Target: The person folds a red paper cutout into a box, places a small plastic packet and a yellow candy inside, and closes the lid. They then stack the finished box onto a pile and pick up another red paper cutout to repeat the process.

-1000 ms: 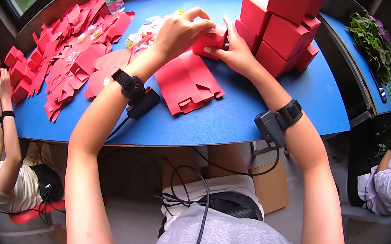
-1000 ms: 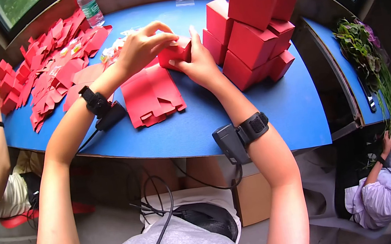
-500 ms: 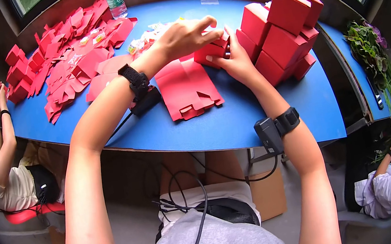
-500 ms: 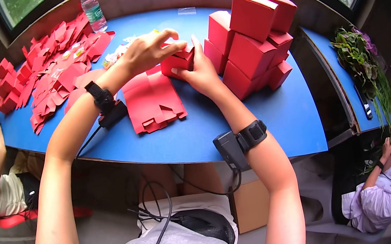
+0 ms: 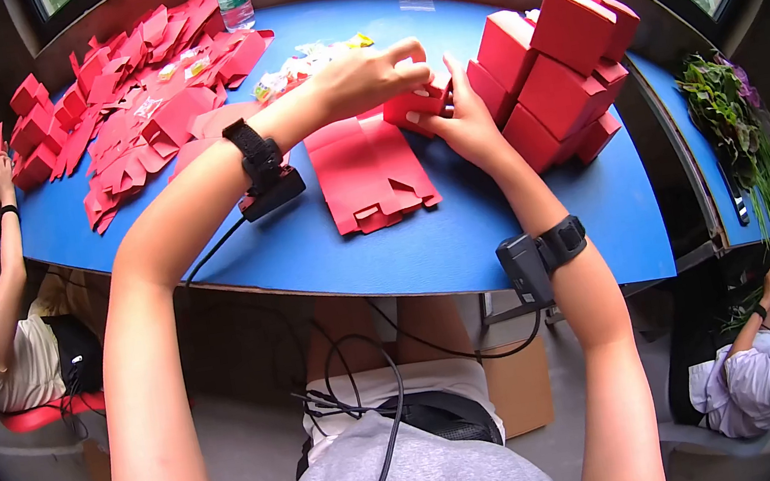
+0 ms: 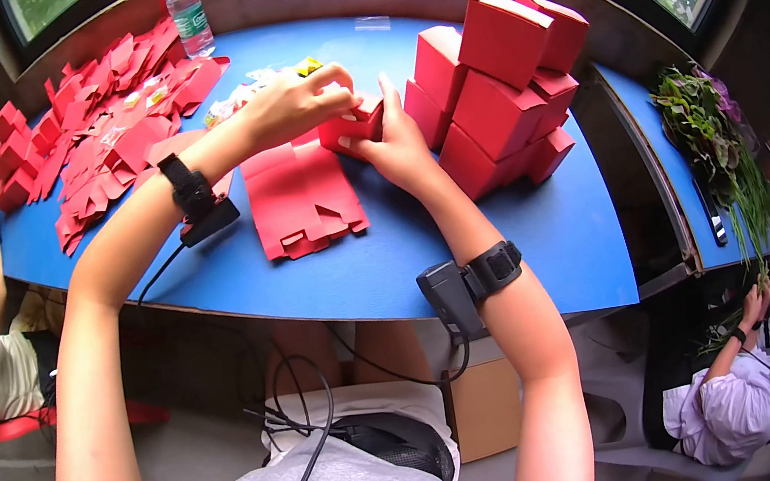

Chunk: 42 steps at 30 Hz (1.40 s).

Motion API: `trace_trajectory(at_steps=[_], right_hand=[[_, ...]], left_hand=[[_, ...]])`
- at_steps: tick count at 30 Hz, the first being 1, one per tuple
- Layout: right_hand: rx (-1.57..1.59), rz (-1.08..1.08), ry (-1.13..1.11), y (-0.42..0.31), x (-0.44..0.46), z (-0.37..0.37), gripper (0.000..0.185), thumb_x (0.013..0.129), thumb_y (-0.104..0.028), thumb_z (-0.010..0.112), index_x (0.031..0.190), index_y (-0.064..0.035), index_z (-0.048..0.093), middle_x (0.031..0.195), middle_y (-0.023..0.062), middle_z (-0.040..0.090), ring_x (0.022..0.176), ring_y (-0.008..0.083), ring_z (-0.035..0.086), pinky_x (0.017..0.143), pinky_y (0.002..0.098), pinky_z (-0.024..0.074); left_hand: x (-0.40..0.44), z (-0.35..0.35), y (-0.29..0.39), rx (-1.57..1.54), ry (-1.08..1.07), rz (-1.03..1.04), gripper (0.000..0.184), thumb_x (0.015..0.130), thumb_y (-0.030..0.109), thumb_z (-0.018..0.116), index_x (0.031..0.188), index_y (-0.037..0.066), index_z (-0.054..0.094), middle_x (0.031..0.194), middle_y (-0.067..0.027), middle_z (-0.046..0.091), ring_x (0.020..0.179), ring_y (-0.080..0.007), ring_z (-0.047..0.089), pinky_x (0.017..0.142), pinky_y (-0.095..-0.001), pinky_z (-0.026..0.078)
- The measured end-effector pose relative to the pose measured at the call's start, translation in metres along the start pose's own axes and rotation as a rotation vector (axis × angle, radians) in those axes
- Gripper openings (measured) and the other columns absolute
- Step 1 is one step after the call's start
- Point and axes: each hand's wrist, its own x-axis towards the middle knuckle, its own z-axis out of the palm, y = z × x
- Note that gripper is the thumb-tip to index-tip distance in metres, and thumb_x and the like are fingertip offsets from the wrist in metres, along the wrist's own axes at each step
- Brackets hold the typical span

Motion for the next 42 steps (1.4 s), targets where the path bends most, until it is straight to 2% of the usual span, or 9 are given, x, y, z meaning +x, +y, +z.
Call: trace_trajectory(at_steps=[7, 11, 12, 18, 22, 24, 32, 35, 42], right_hand=[[0.055, 0.056, -0.013, -0.005, -0.001, -0.002, 0.097, 0.074, -0.023, 0.073, 0.139, 0.0053, 0.006, 0.121, 0.024, 0.049, 0.113, 0.0273, 0.051, 0.094, 0.0337, 0.0415], [0.14, 0.005, -0.019, 0.009, 0.002, -0.001, 0.097, 0.073, -0.02, 0.074, 0.139, 0.0057, 0.008, 0.122, 0.0243, 0.047, 0.115, 0.0272, 0.049, 0.094, 0.034, 0.0413], [0.167, -0.006, -0.029, 0.007, 0.001, -0.001, 0.095, 0.073, -0.018, 0.073, 0.139, 0.0059, 0.008, 0.122, 0.0242, 0.047, 0.114, 0.0267, 0.049, 0.094, 0.0336, 0.0414], [0.335, 0.012, 0.0, 0.001, -0.002, 0.002, 0.1, 0.075, -0.018, 0.073, 0.139, 0.0036, 0.0, 0.122, 0.0237, 0.044, 0.112, 0.0297, 0.05, 0.091, 0.036, 0.0444], [0.125, 0.125, -0.031, 0.001, -0.002, 0.006, 0.093, 0.078, -0.023, 0.071, 0.139, 0.0038, 0.006, 0.109, 0.0233, 0.05, 0.102, 0.0285, 0.055, 0.085, 0.0349, 0.0473], [0.095, 0.107, -0.053, 0.0, -0.001, 0.008, 0.09, 0.078, -0.022, 0.07, 0.138, 0.0044, 0.009, 0.105, 0.0219, 0.053, 0.098, 0.0273, 0.056, 0.083, 0.0338, 0.0478], [0.073, 0.083, -0.046, -0.002, -0.005, 0.004, 0.072, 0.078, -0.017, 0.068, 0.131, 0.0078, 0.025, 0.095, 0.0159, 0.057, 0.087, 0.0212, 0.06, 0.076, 0.0292, 0.0492], [0.079, 0.064, -0.044, -0.001, -0.006, 0.004, 0.07, 0.078, -0.016, 0.067, 0.13, 0.0075, 0.027, 0.094, 0.0153, 0.057, 0.085, 0.0211, 0.06, 0.075, 0.029, 0.0493], [0.026, 0.048, -0.043, 0.002, -0.004, 0.005, 0.065, 0.078, -0.016, 0.067, 0.129, 0.0064, 0.032, 0.094, 0.0147, 0.058, 0.085, 0.0206, 0.06, 0.075, 0.029, 0.0495]], left_hand=[[-0.002, -0.019, 0.008, -0.289, -0.006, -0.028, 0.011, 0.076, 0.019, 0.068, 0.085, 0.016, 0.065, 0.101, -0.0017, 0.058, 0.08, -0.0221, 0.058, 0.064, -0.035, 0.049], [-0.012, -0.022, 0.013, -0.3, -0.075, -0.087, 0.039, 0.077, 0.019, 0.069, 0.112, 0.015, 0.052, 0.124, -0.0132, 0.046, 0.111, -0.0321, 0.047, 0.093, -0.0408, 0.04], [-0.016, -0.016, 0.013, -0.634, -0.198, -0.22, 0.053, 0.079, 0.019, 0.068, 0.122, 0.011, 0.037, 0.127, -0.0172, 0.04, 0.12, -0.0337, 0.04, 0.101, -0.0413, 0.031], [0.007, -0.032, -0.005, -0.596, -0.189, -0.447, 0.046, 0.077, 0.024, 0.07, 0.108, 0.006, 0.042, 0.103, -0.0139, 0.052, 0.1, -0.0237, 0.052, 0.076, -0.0354, 0.047], [0.045, -0.064, -0.053, -0.42, 0.114, -0.486, 0.058, 0.066, 0.036, 0.078, 0.102, 0.004, 0.045, 0.08, -0.0109, 0.059, 0.069, -0.017, 0.06, 0.065, -0.0295, 0.049], [0.082, -0.078, -0.051, -0.439, 0.243, -0.542, 0.055, 0.069, 0.039, 0.075, 0.102, 0.004, 0.049, 0.08, -0.0142, 0.062, 0.068, -0.0184, 0.064, 0.056, -0.0289, 0.052], [0.175, -0.036, -0.022, -0.486, 0.136, -0.527, 0.049, 0.069, 0.034, 0.076, 0.103, 0.003, 0.059, 0.088, -0.0164, 0.063, 0.076, -0.0224, 0.065, 0.065, -0.033, 0.057], [0.181, -0.034, -0.023, -0.84, 0.049, -0.606, 0.05, 0.071, 0.039, 0.073, 0.104, 0.003, 0.061, 0.093, -0.0161, 0.063, 0.082, -0.0224, 0.064, 0.07, -0.0349, 0.057], [0.179, -0.039, -0.018, -1.072, -0.048, -0.674, 0.054, 0.086, 0.046, 0.054, 0.108, -0.003, 0.059, 0.103, -0.0166, 0.062, 0.095, -0.0212, 0.062, 0.085, -0.0342, 0.051]])
